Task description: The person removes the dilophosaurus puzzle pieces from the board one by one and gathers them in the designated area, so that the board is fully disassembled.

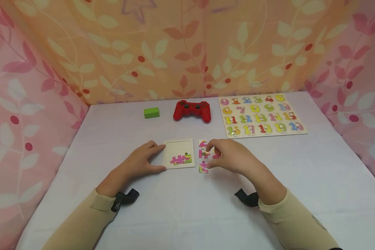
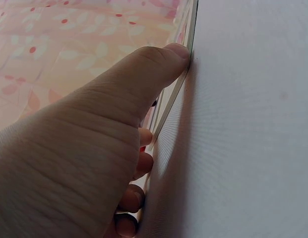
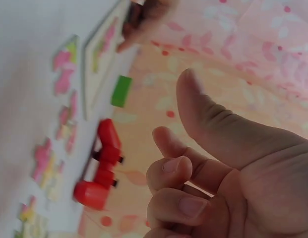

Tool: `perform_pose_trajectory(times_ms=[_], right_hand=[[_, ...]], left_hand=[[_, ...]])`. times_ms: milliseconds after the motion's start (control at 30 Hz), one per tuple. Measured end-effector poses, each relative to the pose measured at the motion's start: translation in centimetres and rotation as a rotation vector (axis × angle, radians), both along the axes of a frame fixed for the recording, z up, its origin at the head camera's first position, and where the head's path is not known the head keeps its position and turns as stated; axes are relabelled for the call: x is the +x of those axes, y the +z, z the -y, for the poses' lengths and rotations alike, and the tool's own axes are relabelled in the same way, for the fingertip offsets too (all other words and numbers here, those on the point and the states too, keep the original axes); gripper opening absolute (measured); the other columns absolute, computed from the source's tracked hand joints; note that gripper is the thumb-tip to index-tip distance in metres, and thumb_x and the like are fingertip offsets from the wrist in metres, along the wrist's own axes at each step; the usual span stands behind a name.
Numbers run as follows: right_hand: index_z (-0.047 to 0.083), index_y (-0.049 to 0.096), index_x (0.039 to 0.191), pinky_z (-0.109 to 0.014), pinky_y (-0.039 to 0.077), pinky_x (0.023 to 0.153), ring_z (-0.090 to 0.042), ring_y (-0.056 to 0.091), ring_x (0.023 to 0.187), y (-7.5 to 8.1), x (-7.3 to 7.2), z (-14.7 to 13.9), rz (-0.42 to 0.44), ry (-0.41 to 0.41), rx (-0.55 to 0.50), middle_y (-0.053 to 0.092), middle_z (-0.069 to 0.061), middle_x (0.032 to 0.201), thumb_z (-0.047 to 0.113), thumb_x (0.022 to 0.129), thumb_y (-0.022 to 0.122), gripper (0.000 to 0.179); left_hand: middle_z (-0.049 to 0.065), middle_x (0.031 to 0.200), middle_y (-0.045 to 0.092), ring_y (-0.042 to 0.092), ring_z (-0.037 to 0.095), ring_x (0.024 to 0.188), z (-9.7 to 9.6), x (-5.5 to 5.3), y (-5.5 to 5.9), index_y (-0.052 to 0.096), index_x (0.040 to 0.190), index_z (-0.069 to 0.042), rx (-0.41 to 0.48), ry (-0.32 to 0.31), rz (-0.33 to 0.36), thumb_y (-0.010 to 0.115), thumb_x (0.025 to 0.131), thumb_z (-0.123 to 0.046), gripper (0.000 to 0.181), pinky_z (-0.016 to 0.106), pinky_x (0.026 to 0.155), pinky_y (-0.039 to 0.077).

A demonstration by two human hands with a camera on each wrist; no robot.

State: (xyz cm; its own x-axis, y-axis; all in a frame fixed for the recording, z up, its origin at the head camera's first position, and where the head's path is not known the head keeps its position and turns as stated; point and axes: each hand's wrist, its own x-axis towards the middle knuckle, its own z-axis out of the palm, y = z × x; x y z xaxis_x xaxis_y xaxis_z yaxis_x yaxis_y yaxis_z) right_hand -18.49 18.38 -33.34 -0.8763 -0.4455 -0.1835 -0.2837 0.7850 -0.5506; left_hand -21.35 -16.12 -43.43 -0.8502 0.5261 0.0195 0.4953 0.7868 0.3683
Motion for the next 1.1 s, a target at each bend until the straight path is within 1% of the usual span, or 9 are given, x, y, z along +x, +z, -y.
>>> perform_pose_trajectory(times_ms=[167,300,400,500,633,767,1000,1100], right_hand=[[0.016,0.069,0.116,-0.035,0.041,0.063,-0.019,0.048,0.073,2.5,0.6,-0.7,-0.064,-0.017,-0.017,0.053,-0.001,0.087,0.038,0.082,0.087,0.044],[0.018,0.069,0.115,-0.035,0.043,0.062,-0.02,0.05,0.073,4.2,0.9,-1.2,-0.114,-0.013,-0.027,0.054,0.0,0.086,0.035,0.083,0.087,0.041],[0.019,0.069,0.115,-0.034,0.043,0.061,-0.02,0.05,0.071,5.2,1.1,-1.2,-0.141,0.008,-0.035,0.054,0.002,0.086,0.034,0.084,0.086,0.039],[0.019,0.069,0.115,-0.033,0.044,0.062,-0.019,0.05,0.07,5.7,1.3,-0.7,-0.156,0.027,-0.058,0.055,0.003,0.087,0.031,0.085,0.086,0.037],[0.018,0.07,0.116,-0.033,0.044,0.063,-0.018,0.051,0.071,5.6,1.7,0.5,-0.167,0.052,-0.091,0.056,0.003,0.089,0.028,0.085,0.086,0.037],[0.018,0.07,0.118,-0.032,0.045,0.063,-0.015,0.051,0.071,5.0,2.0,2.2,-0.199,0.103,-0.1,0.058,0.005,0.09,0.029,0.086,0.085,0.036],[0.018,0.07,0.123,-0.031,0.048,0.067,-0.013,0.056,0.079,2.9,1.8,5.9,-0.246,0.187,-0.096,0.058,0.01,0.095,0.03,0.088,0.084,0.04],[0.017,0.07,0.124,-0.03,0.048,0.068,-0.012,0.056,0.08,1.7,1.4,7.1,-0.243,0.216,-0.083,0.059,0.011,0.098,0.03,0.089,0.082,0.04]], left_hand=[[-0.001,0.112,0.054,0.049,0.013,0.093,0.1,0.1,0.0,0.054,0.151,-0.013,-0.012,0.008,0.017,0.081,0.081,-0.057,0.087,0.03,0.077,0.044],[-0.001,0.113,0.055,0.05,0.013,0.094,0.1,0.2,0.0,0.054,0.151,-0.014,-0.013,0.011,0.021,0.081,0.081,-0.057,0.086,0.03,0.078,0.045],[0.0,0.113,0.055,0.05,0.014,0.095,0.0,0.1,-0.1,0.054,0.151,-0.013,-0.011,0.007,0.014,0.081,0.081,-0.056,0.086,0.031,0.078,0.045],[0.0,0.112,0.054,0.05,0.014,0.095,0.0,-0.1,-0.3,0.053,0.151,-0.014,-0.016,0.005,0.015,0.081,0.082,-0.057,0.086,0.03,0.078,0.045],[-0.001,0.112,0.054,0.049,0.014,0.094,-0.1,-0.1,-0.4,0.054,0.151,-0.015,-0.02,0.009,0.017,0.08,0.082,-0.058,0.086,0.03,0.077,0.044],[-0.002,0.111,0.053,0.049,0.013,0.093,-0.2,0.0,-0.2,0.053,0.151,-0.015,-0.027,0.017,0.026,0.079,0.081,-0.06,0.087,0.03,0.076,0.044],[-0.001,0.111,0.054,0.049,0.014,0.093,-0.3,0.0,0.2,0.054,0.151,-0.014,-0.021,0.019,0.023,0.081,0.081,-0.058,0.087,0.03,0.076,0.044],[0.0,0.111,0.054,0.049,0.014,0.092,-0.1,0.0,0.3,0.054,0.151,-0.014,-0.011,0.01,0.011,0.082,0.081,-0.057,0.087,0.03,0.076,0.045]])
